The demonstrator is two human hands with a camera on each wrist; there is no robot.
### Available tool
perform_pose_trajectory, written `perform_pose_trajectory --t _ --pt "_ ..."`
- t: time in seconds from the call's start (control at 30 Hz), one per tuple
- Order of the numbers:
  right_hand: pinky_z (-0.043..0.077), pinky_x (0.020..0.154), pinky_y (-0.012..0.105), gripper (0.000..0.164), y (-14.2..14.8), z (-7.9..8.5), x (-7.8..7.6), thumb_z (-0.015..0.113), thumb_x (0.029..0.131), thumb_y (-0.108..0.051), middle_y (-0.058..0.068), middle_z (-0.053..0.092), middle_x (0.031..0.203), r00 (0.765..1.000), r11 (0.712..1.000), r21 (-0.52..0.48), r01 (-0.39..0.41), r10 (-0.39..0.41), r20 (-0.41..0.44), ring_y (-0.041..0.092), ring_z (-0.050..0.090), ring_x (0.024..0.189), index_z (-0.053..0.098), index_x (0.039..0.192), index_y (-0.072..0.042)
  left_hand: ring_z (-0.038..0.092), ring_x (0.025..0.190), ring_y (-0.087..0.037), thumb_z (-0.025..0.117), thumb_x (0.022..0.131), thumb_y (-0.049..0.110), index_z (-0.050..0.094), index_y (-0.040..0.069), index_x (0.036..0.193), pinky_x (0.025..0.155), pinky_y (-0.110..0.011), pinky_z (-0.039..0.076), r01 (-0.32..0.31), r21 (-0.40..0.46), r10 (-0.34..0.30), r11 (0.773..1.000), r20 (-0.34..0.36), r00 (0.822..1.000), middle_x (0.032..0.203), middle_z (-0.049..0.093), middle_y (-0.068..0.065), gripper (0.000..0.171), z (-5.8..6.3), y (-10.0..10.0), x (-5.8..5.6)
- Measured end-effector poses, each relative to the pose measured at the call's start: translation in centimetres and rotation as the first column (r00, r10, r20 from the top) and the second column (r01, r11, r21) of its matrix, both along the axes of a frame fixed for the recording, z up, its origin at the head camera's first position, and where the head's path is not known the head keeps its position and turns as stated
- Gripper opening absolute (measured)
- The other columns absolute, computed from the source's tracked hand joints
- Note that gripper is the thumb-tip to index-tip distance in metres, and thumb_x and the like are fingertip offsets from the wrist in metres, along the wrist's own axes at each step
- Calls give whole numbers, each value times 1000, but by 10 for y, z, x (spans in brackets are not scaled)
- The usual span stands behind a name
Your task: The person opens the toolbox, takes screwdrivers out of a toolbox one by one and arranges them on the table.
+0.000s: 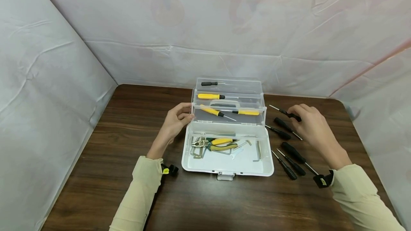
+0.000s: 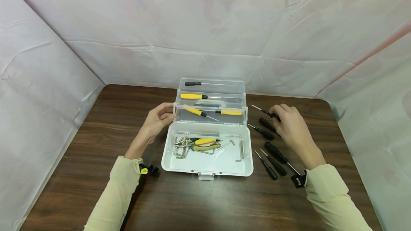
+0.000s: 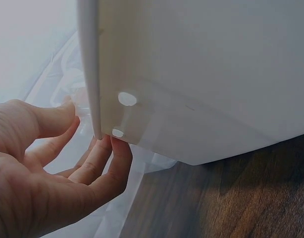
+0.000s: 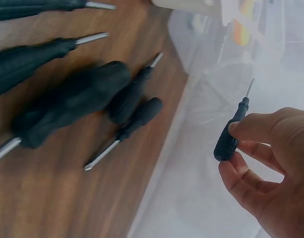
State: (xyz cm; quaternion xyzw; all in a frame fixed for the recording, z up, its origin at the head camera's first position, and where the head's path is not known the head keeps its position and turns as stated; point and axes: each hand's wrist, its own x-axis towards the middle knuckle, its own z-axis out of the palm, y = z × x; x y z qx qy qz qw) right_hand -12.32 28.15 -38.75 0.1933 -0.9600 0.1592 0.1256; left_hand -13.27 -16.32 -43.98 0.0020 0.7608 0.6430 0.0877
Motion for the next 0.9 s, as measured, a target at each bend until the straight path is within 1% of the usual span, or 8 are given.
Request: perform_pose_trajectory --t 0.13,0.17,0.3,0.37,0.4,0.47,0.67,0.9 --pt "48 75 60 27 8 -10 5 74 88 7 23 69 110 1000 1000 12 16 -16 20 47 63 96 69 113 -2 69 114 -26 65 103 5 57 13 147 90 -29 59 1 8 -1 1000 -1 1000 140 61 -19 46 -1 0 0" --pt "48 78 63 27 10 -12 6 75 87 7 23 69 110 999 1000 11 20 -21 26 47 63 96 69 113 -2 69 115 -26 65 103 5 57 13 147 91 -30 58 4 9 -4 1000 -2 1000 140 61 -19 46 -2 0 0" --pt "49 76 63 28 17 -23 11 77 85 7 23 70 108 999 999 7 41 -41 36 47 64 93 69 111 -2 69 115 -26 65 103 6 56 13 147 92 -31 58 7 8 -7 1000 -6 1000 140 61 -19 46 -2 0 -1" --pt "49 75 63 28 20 -28 14 78 85 7 23 70 107 998 999 8 47 -48 44 46 64 92 70 110 -2 70 114 -25 65 103 6 56 14 148 93 -32 59 6 2 -5 1000 -5 1000 140 61 -19 46 -2 0 -1" --pt "48 71 60 28 21 -30 15 78 85 6 23 70 107 998 999 11 50 -51 49 46 64 91 70 110 -2 70 114 -25 65 103 6 56 14 147 93 -32 59 5 2 -5 1000 -4 1000 140 61 -19 46 -3 0 -1" --pt "48 71 59 28 24 -35 18 78 86 6 23 70 107 996 998 12 56 -56 66 45 64 91 69 110 -2 69 115 -25 65 103 6 56 14 147 94 -34 58 5 0 -5 1000 -2 1000 140 61 -18 46 -3 0 -1" --pt "49 64 55 29 32 -47 21 79 84 8 24 71 106 995 998 9 55 -56 85 40 66 82 70 110 -1 69 117 -27 65 103 6 56 13 148 97 -37 58 5 3 -5 1000 -1 1000 141 60 -18 46 -2 -1 -1" --pt "50 64 54 26 43 -60 24 78 84 8 24 70 103 990 998 25 60 -62 123 39 66 82 70 108 0 68 119 -28 65 103 7 56 13 148 98 -37 58 8 -6 -8 1000 -4 1000 142 60 -18 46 -1 -1 0"
